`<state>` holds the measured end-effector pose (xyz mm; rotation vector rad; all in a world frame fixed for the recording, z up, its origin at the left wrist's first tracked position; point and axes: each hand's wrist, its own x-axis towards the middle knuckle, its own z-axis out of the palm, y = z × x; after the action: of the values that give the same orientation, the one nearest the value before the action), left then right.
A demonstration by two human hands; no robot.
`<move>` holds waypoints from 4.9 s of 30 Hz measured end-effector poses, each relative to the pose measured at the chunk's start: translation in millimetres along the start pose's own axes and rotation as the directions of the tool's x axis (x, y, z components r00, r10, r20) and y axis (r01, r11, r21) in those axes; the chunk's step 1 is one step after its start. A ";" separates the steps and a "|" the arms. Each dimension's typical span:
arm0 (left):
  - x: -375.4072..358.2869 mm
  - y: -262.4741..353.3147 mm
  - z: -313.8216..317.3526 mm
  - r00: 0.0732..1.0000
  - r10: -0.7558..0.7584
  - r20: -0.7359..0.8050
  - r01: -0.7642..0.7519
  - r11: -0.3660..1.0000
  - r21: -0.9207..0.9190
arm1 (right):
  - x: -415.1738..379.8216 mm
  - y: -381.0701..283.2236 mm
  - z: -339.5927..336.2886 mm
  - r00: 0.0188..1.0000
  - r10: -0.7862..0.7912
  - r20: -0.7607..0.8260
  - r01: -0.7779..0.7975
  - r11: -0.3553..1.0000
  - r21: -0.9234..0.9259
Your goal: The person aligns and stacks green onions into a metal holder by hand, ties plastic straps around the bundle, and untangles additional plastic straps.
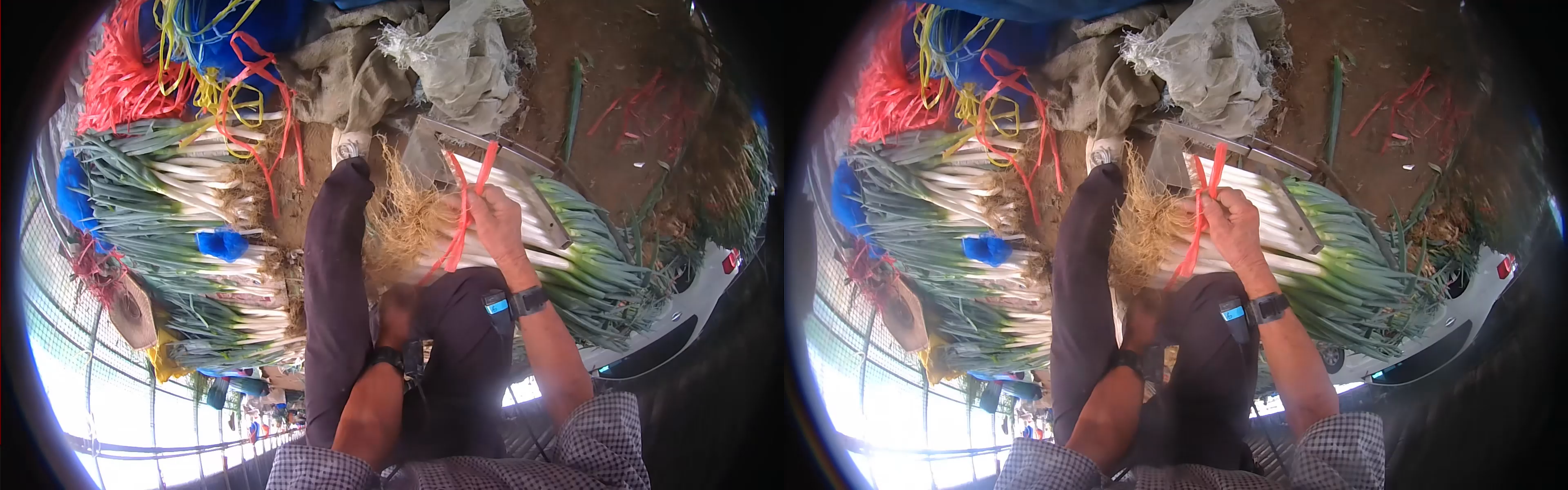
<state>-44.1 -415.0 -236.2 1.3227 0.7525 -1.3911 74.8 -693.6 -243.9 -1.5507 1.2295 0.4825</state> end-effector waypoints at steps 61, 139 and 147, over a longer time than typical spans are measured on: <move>62.0 200.0 41.0 0.969 0.199 0.144 -0.245 0.822 0.513 | 94.5 -4.7 17.0 0.928 0.215 0.306 -0.337 0.834 0.437; 63.8 184.0 20.3 0.918 0.365 0.153 -0.384 0.733 0.561 | 113.3 14.1 39.9 0.976 -0.084 -0.203 0.077 0.996 -0.040; 69.5 193.6 19.9 0.911 0.377 0.167 -0.409 0.770 0.489 | 110.7 3.6 60.4 0.957 -0.151 -0.247 0.119 0.983 -0.138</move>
<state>140.9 -504.3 -259.5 1.7243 0.0241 -1.3168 131.7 -690.0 -356.4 -1.8327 1.2958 0.2772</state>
